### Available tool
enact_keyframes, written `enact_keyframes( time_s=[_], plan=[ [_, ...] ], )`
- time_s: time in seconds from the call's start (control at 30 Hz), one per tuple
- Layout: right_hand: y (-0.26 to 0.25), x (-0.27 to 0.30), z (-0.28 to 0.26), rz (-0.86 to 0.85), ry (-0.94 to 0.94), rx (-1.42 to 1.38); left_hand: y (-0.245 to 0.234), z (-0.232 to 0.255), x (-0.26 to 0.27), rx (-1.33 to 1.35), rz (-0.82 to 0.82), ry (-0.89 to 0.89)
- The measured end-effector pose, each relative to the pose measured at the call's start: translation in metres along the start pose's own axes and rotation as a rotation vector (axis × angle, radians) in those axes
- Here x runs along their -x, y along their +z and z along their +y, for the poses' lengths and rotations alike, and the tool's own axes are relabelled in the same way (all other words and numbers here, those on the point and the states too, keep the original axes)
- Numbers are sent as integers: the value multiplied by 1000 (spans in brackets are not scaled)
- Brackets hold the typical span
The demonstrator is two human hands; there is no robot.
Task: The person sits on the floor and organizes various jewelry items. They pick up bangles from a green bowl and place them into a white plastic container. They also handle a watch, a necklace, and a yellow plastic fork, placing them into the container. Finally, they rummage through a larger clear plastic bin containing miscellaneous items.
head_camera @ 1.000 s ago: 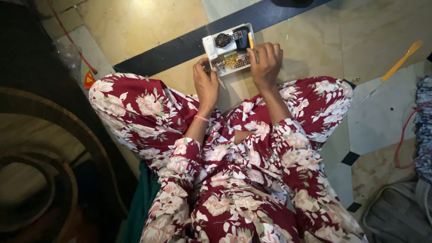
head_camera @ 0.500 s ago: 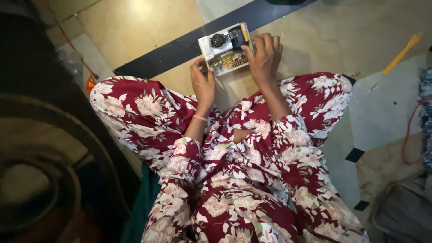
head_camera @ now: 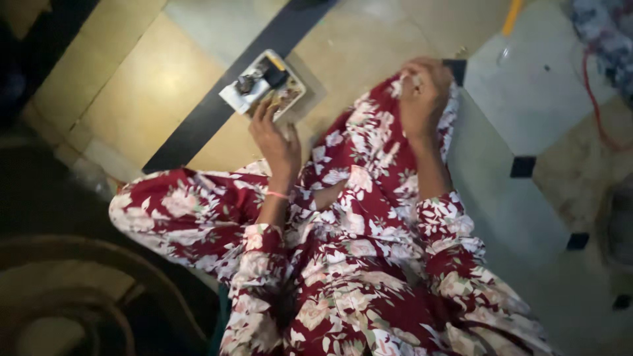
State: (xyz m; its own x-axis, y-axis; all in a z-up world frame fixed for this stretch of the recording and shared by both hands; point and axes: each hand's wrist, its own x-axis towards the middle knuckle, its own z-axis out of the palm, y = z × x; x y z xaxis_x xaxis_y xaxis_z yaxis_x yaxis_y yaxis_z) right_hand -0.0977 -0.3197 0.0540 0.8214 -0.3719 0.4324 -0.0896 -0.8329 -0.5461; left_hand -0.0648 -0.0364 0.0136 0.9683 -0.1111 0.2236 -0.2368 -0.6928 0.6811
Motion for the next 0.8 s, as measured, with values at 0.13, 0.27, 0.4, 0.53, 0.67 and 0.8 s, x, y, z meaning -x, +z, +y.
enact_keyframes(
  time_s=[0.13, 0.27, 0.4, 0.53, 0.67, 0.8],
  plan=[
    [-17, 26, 103, 176, 327, -165, 53, 89, -12, 170, -108, 155],
    [16, 63, 230, 233, 403, -122, 113, 183, -7, 397, -423, 279],
    [52, 81, 287, 275, 583, -538, 164, 223, 15, -97, -534, 598],
    [74, 63, 289, 331, 578, -179, 178, 221, 22, -165, -583, 543],
    [66, 32, 265, 281, 497, -1, 176, 223, 13, -158, -612, 505],
    [56, 16, 239, 278, 503, 51, 173, 228, 13, -134, -603, 476]
  ],
)
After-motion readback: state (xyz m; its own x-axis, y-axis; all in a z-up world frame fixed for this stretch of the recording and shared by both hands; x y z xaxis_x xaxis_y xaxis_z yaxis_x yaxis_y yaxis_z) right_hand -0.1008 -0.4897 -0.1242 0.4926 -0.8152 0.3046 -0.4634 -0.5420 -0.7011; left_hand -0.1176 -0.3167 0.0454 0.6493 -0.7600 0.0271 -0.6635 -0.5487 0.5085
